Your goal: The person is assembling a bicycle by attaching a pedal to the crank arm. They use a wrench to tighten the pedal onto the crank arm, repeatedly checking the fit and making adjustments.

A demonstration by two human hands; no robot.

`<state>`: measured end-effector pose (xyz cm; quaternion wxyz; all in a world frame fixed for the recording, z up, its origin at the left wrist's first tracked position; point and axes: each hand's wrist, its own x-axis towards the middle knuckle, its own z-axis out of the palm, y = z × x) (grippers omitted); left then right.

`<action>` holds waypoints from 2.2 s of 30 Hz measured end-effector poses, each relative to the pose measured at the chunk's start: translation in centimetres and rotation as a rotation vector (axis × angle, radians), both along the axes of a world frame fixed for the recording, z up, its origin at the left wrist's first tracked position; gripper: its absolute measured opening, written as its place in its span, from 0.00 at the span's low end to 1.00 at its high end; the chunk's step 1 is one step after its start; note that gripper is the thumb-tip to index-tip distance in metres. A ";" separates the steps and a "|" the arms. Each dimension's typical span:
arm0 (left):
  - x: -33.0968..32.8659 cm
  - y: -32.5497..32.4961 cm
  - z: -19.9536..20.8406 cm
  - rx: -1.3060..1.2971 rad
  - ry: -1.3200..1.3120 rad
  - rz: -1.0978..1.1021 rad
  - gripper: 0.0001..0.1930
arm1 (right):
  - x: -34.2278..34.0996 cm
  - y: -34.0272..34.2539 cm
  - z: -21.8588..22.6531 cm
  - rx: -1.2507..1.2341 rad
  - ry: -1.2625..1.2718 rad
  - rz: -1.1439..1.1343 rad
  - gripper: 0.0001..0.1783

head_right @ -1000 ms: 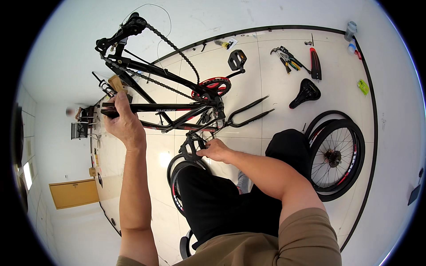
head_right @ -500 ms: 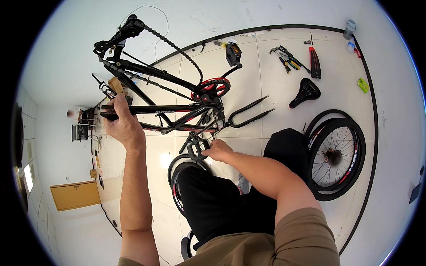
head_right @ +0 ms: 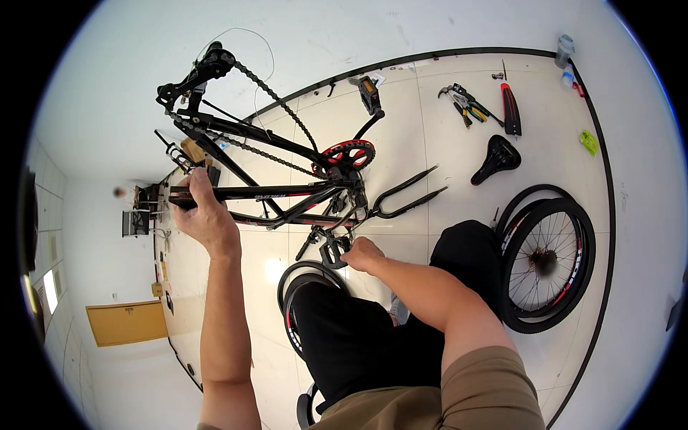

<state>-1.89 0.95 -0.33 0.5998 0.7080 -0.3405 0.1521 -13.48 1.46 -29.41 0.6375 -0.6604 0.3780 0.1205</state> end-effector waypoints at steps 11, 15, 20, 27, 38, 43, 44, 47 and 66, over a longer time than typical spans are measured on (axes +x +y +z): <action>-0.2 0.1 0.3 -0.004 0.062 0.015 0.12 | -0.1 -0.8 0.1 -0.006 0.124 0.001 0.23; -0.5 -0.1 0.4 -0.005 0.077 0.020 0.12 | -0.2 -1.0 -0.5 0.000 0.161 -0.021 0.23; -0.2 0.2 0.3 -0.023 0.070 -0.020 0.12 | -0.4 -1.1 -1.2 -0.025 0.146 -0.049 0.22; -0.3 0.0 0.3 -0.031 0.064 -0.013 0.12 | -0.7 -1.2 -2.2 0.032 0.145 -0.134 0.20; -0.1 -0.1 0.4 -0.064 0.059 -0.049 0.11 | -1.4 -2.3 -3.2 0.089 0.253 -0.237 0.19; -0.1 0.0 0.2 -0.045 0.031 -0.036 0.12 | -1.8 -2.7 -3.1 0.073 0.289 -0.302 0.19; -0.1 0.1 0.3 -0.044 0.034 -0.031 0.12 | -1.9 -2.7 -3.0 0.053 0.295 -0.318 0.19; -0.1 -0.2 0.1 -0.083 0.042 -0.062 0.12 | -2.3 -3.1 -5.0 0.009 0.315 -0.344 0.18; -0.8 -0.4 0.7 -0.064 0.086 -0.097 0.13 | -3.8 -4.5 -7.8 0.053 0.336 -0.597 0.18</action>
